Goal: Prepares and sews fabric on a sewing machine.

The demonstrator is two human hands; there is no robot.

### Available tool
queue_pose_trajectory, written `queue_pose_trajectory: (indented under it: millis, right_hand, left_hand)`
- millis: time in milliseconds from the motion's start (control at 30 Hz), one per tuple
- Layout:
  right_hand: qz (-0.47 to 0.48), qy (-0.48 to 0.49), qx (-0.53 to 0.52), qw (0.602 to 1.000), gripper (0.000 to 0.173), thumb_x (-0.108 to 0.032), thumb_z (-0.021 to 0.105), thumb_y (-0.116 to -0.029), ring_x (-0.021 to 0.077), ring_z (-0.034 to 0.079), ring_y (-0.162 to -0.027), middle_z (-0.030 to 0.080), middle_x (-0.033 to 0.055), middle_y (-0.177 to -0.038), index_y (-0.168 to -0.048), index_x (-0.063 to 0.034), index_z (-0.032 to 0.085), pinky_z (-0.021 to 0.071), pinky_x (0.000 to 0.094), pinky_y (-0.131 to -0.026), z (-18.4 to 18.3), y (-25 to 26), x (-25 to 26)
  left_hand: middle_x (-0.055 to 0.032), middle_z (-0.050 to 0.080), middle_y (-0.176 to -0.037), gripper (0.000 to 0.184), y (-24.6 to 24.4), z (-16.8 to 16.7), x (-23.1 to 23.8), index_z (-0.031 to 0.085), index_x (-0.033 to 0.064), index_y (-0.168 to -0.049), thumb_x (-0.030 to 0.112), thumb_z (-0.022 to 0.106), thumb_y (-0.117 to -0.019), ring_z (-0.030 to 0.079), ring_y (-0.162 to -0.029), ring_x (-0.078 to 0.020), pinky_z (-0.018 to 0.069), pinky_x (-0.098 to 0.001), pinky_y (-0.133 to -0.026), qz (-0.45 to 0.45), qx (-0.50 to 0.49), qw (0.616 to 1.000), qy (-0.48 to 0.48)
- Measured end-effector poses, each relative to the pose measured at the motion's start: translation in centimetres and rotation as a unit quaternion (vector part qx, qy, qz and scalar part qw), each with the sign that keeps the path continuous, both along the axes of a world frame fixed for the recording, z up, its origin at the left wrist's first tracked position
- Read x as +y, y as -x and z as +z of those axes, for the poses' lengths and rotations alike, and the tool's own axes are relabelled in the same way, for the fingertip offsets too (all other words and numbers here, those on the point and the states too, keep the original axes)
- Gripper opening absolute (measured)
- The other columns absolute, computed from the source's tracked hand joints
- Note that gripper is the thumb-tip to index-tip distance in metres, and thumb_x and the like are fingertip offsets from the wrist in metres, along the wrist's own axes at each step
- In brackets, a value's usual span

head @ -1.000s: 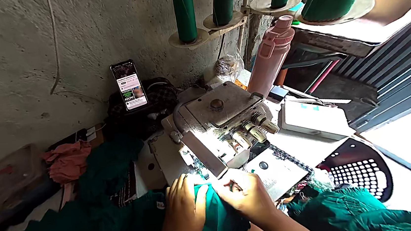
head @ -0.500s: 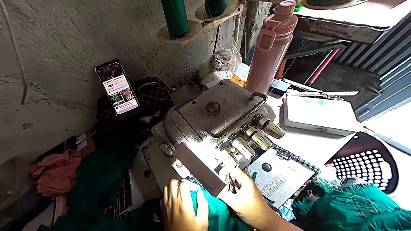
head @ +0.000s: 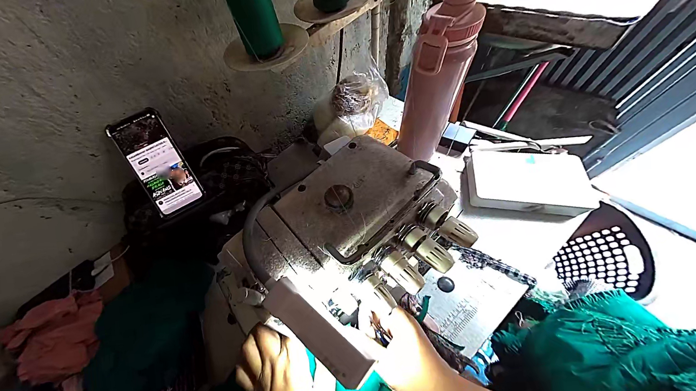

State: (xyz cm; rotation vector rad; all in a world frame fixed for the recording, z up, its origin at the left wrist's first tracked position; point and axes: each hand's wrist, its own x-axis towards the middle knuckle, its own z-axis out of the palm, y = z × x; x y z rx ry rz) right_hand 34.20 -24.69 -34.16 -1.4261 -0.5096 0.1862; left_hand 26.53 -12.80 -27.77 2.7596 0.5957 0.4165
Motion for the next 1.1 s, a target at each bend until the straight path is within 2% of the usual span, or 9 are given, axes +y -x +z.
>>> queue_pose_trajectory:
  millis: [133, 300, 400, 567, 767, 1000, 1100]
  right_hand:
    - [0.0, 0.034, -0.009, 0.999, 0.015, -0.02, 0.063, -0.098, -0.0049, 0.049, -0.065, 0.052, -0.0048, -0.074, -0.097, -0.0057, 0.057, 0.0425, 0.0093, -0.062, -0.3, 0.1, 0.0]
    - [0.029, 0.084, -0.009, 0.996, 0.019, -0.02, 0.065, -0.088, -0.0028, 0.047, -0.062, 0.05, -0.006, -0.072, -0.1, -0.0074, 0.056, 0.0402, 0.0133, -0.056, 0.1, -0.2, -0.9]
    - [0.012, 0.108, -0.031, 0.994, 0.021, -0.022, 0.065, -0.0867, -0.0014, 0.049, -0.061, 0.052, -0.0057, -0.071, -0.1, -0.0072, 0.058, 0.0418, 0.0147, -0.056, 0.4, -0.2, -1.0]
    - [-0.022, 0.167, -0.099, 0.981, 0.023, -0.029, 0.065, -0.0847, 0.0053, 0.052, -0.057, 0.054, -0.0032, -0.067, -0.096, -0.0095, 0.06, 0.0434, 0.0234, -0.05, 0.7, -0.3, -1.1]
    - [0.003, 0.128, -0.056, 0.99, 0.02, -0.022, 0.064, -0.0855, 0.0026, 0.051, -0.063, 0.053, -0.0034, -0.071, -0.098, -0.0066, 0.06, 0.0434, 0.0194, -0.056, 0.8, -0.3, -0.9]
    - [0.009, 0.112, -0.041, 0.993, 0.017, -0.021, 0.063, -0.0865, 0.0008, 0.047, -0.061, 0.048, -0.0055, -0.07, -0.095, -0.0089, 0.057, 0.0393, 0.0175, -0.055, 0.7, -0.4, -0.9]
    - [0.012, 0.118, -0.033, 0.992, 0.017, -0.022, 0.064, -0.0877, 0.0014, 0.047, -0.062, 0.049, -0.0051, -0.071, -0.096, -0.0085, 0.057, 0.0399, 0.0185, -0.056, 0.8, -0.4, -0.9]
  left_hand:
    - [-0.0409, 0.055, -0.126, 0.054, -0.3, -0.4, 0.8, 0.063, -0.016, -0.115, 0.029, 0.059, -0.0862, 0.044, -0.127, -0.0592, 0.0259, -0.071, -0.103, 0.003, 0.008, 1.0, 0.013]
    - [-0.0391, 0.056, -0.128, 0.055, -0.3, -0.6, 1.2, 0.063, -0.0155, -0.117, 0.031, 0.058, -0.088, 0.045, -0.129, -0.0565, 0.0229, -0.0705, -0.106, -0.001, 0.012, 1.0, 0.018]
    - [-0.0381, 0.056, -0.13, 0.055, -0.4, -0.7, 1.2, 0.064, -0.0138, -0.118, 0.032, 0.056, -0.0891, 0.044, -0.131, -0.0572, 0.0216, -0.0721, -0.107, -0.003, 0.01, 1.0, 0.014]
    - [-0.0365, 0.055, -0.132, 0.056, -0.4, -0.9, 1.2, 0.064, -0.0118, -0.121, 0.034, 0.054, -0.0899, 0.041, -0.135, -0.0564, 0.0177, -0.0725, -0.11, -0.003, 0.006, 1.0, 0.012]
    - [-0.0371, 0.052, -0.137, 0.057, -0.5, -1.1, 1.2, 0.061, -0.0118, -0.126, 0.033, 0.053, -0.0922, 0.038, -0.138, -0.0561, 0.0158, -0.0708, -0.112, 0.003, 0.01, 1.0, 0.014]
    - [-0.039, 0.051, -0.138, 0.06, -0.7, -1.2, 1.2, 0.06, -0.0139, -0.127, 0.033, 0.052, -0.0899, 0.037, -0.139, -0.0581, 0.0163, -0.0735, -0.111, 0.01, 0.001, 1.0, 0.005]
    - [-0.0424, 0.048, -0.141, 0.064, -0.8, -1.5, 1.9, 0.059, -0.0177, -0.124, 0.036, 0.05, -0.0909, 0.037, -0.138, -0.0604, 0.0197, -0.0728, -0.11, 0.008, -0.016, 1.0, 0.005]
